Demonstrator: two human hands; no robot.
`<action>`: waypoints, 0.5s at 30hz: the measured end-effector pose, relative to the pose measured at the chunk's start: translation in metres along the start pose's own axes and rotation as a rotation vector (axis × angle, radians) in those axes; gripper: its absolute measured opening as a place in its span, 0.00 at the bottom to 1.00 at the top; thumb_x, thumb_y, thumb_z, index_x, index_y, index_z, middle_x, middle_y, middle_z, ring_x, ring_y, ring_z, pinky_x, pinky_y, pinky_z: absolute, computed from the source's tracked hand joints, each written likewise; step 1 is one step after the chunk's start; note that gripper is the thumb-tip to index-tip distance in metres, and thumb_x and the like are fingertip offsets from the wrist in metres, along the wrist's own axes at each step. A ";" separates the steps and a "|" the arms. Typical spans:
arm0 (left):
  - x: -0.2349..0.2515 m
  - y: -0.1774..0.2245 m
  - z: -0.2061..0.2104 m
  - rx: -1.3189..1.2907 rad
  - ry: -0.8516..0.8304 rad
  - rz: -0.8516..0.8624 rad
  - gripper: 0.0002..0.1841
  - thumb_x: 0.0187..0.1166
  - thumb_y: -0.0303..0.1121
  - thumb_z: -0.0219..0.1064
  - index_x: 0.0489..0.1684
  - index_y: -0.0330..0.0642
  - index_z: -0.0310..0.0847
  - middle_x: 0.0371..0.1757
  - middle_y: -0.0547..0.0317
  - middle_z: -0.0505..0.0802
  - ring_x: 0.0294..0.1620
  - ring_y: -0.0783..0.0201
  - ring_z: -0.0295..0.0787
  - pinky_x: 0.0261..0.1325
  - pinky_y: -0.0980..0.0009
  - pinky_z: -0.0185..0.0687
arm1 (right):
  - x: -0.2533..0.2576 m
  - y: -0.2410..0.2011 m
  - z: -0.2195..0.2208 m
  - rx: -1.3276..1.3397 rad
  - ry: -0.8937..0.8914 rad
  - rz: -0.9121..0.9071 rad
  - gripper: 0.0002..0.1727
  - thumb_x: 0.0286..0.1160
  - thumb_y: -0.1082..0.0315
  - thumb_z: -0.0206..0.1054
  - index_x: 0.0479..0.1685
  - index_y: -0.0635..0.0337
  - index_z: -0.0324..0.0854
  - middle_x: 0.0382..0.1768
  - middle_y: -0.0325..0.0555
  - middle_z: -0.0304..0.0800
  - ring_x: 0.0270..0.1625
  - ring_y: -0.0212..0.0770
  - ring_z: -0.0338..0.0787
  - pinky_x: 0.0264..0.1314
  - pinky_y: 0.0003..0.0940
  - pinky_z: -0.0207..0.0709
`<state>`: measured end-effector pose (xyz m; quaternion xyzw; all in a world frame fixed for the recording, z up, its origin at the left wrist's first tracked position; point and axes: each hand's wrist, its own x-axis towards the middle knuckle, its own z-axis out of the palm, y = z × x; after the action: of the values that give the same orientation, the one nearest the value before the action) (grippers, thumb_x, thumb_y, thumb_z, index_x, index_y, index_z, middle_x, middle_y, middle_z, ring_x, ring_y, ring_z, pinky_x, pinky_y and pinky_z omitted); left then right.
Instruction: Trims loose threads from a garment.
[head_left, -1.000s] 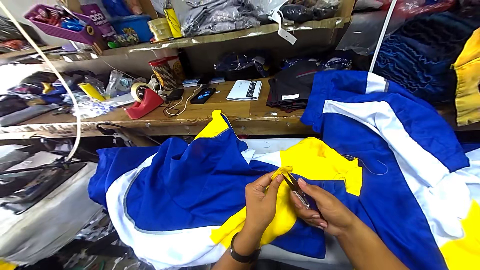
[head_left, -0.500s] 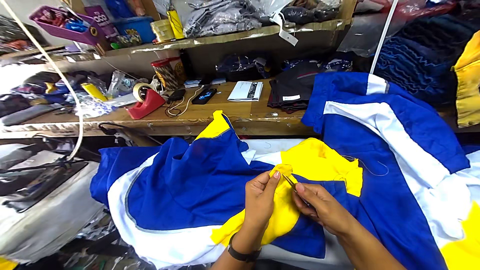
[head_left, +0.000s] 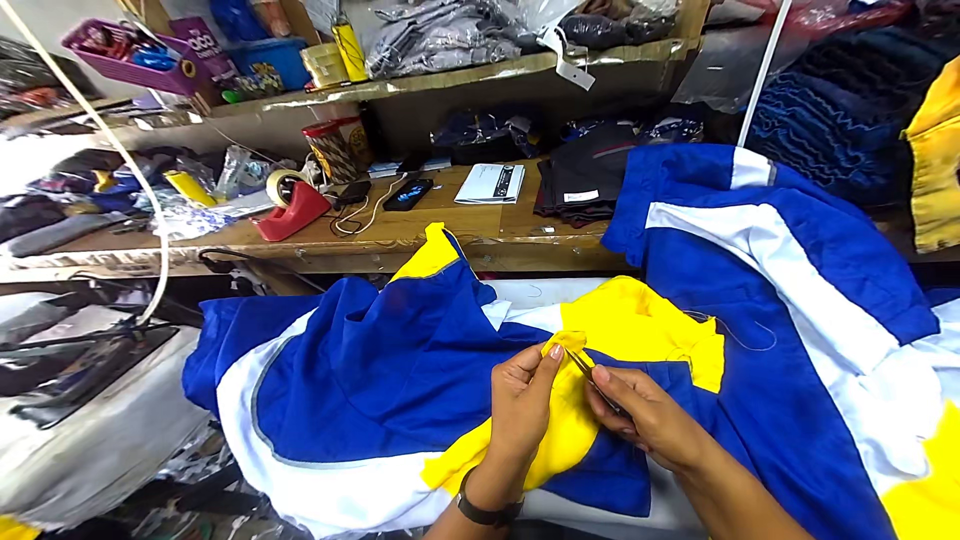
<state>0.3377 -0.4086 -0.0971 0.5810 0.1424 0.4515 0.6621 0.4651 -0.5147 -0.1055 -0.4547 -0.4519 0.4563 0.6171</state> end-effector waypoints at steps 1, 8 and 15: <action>0.000 0.000 0.000 0.003 0.003 0.002 0.12 0.85 0.22 0.59 0.36 0.31 0.90 0.29 0.59 0.94 0.32 0.73 0.91 0.41 0.74 0.89 | 0.000 0.000 0.000 0.002 -0.001 0.000 0.24 0.92 0.52 0.50 0.21 0.47 0.75 0.12 0.21 0.61 0.11 0.14 0.57 0.13 0.11 0.48; 0.000 0.000 -0.001 0.012 0.002 0.016 0.12 0.85 0.22 0.59 0.37 0.31 0.90 0.30 0.58 0.94 0.32 0.72 0.92 0.42 0.74 0.90 | -0.001 0.000 0.000 -0.023 0.000 -0.014 0.24 0.92 0.52 0.51 0.22 0.46 0.75 0.12 0.22 0.61 0.11 0.14 0.57 0.12 0.10 0.48; -0.001 0.002 0.000 0.019 -0.004 0.009 0.12 0.85 0.22 0.59 0.38 0.30 0.90 0.31 0.58 0.95 0.33 0.73 0.92 0.43 0.74 0.90 | -0.001 0.000 0.000 -0.034 0.002 -0.004 0.23 0.92 0.52 0.51 0.22 0.46 0.75 0.11 0.21 0.61 0.11 0.14 0.57 0.13 0.10 0.49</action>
<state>0.3364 -0.4091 -0.0954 0.5889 0.1430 0.4520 0.6546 0.4653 -0.5155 -0.1057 -0.4647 -0.4599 0.4468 0.6107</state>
